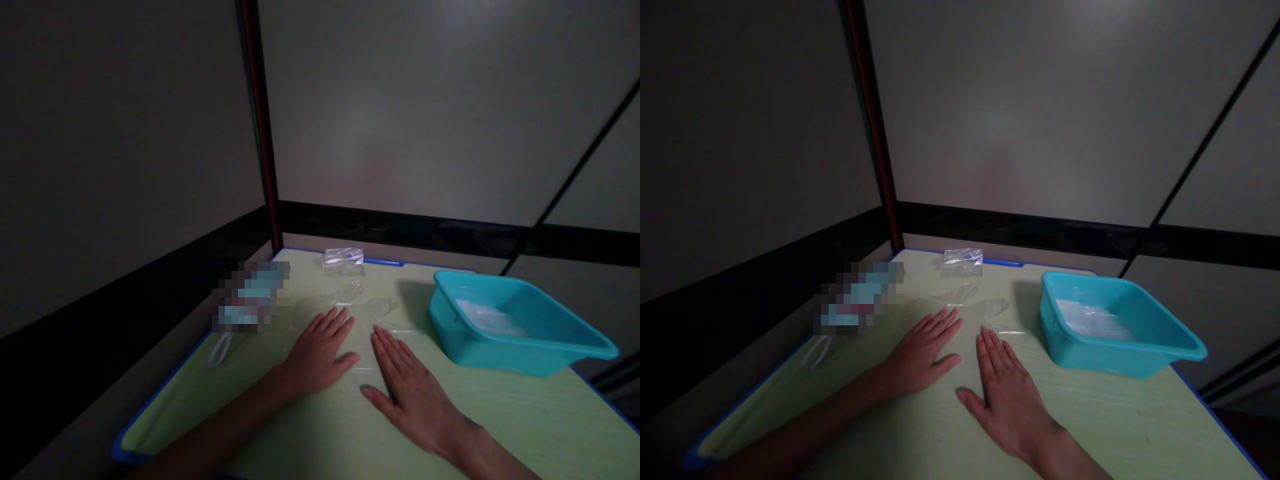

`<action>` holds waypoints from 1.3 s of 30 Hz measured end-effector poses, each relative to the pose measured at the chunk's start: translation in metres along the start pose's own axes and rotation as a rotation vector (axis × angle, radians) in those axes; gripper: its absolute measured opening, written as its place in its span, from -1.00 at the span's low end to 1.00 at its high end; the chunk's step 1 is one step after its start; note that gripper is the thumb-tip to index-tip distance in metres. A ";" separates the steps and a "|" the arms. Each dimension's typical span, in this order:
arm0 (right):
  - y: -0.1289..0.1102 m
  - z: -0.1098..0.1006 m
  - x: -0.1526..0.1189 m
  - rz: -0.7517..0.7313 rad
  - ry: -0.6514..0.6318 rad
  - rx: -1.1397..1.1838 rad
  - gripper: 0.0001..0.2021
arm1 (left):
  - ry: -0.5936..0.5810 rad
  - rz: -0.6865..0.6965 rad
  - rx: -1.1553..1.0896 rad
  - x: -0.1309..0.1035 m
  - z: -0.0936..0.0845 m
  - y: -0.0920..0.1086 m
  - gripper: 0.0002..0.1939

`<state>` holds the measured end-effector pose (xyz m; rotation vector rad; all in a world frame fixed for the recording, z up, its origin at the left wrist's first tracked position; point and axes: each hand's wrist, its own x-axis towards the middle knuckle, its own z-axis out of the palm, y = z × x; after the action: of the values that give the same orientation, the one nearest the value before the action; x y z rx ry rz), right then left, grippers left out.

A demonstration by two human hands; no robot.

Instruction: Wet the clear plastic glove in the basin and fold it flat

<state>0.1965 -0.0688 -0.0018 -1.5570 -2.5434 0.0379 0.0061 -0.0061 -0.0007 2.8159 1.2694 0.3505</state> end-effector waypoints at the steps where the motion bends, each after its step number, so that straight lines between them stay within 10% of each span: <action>1: -0.002 0.000 -0.005 0.006 0.004 0.003 -0.30 | 0.000 0.002 -0.004 -0.003 0.000 0.003 -0.42; 11: -0.004 -0.014 -0.023 0.036 -0.103 0.092 -0.27 | -0.017 0.029 -0.021 -0.012 0.000 0.014 -0.40; 17: 0.004 -0.050 0.033 -0.125 -0.053 0.182 -0.37 | -0.004 0.027 -0.020 -0.012 0.001 0.014 -0.41; 24: 0.053 -0.011 0.110 -0.227 -0.168 0.187 -0.42 | -0.007 0.023 -0.022 -0.012 0.002 0.014 -0.39; 39: 0.074 0.008 0.111 -0.202 -0.094 0.105 -0.46 | -0.098 -0.066 -0.034 -0.019 -0.005 0.013 -0.32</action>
<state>0.2111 0.0641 -0.0044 -1.2833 -2.7096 0.2215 0.0024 -0.0290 0.0026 2.7191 1.3186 0.2264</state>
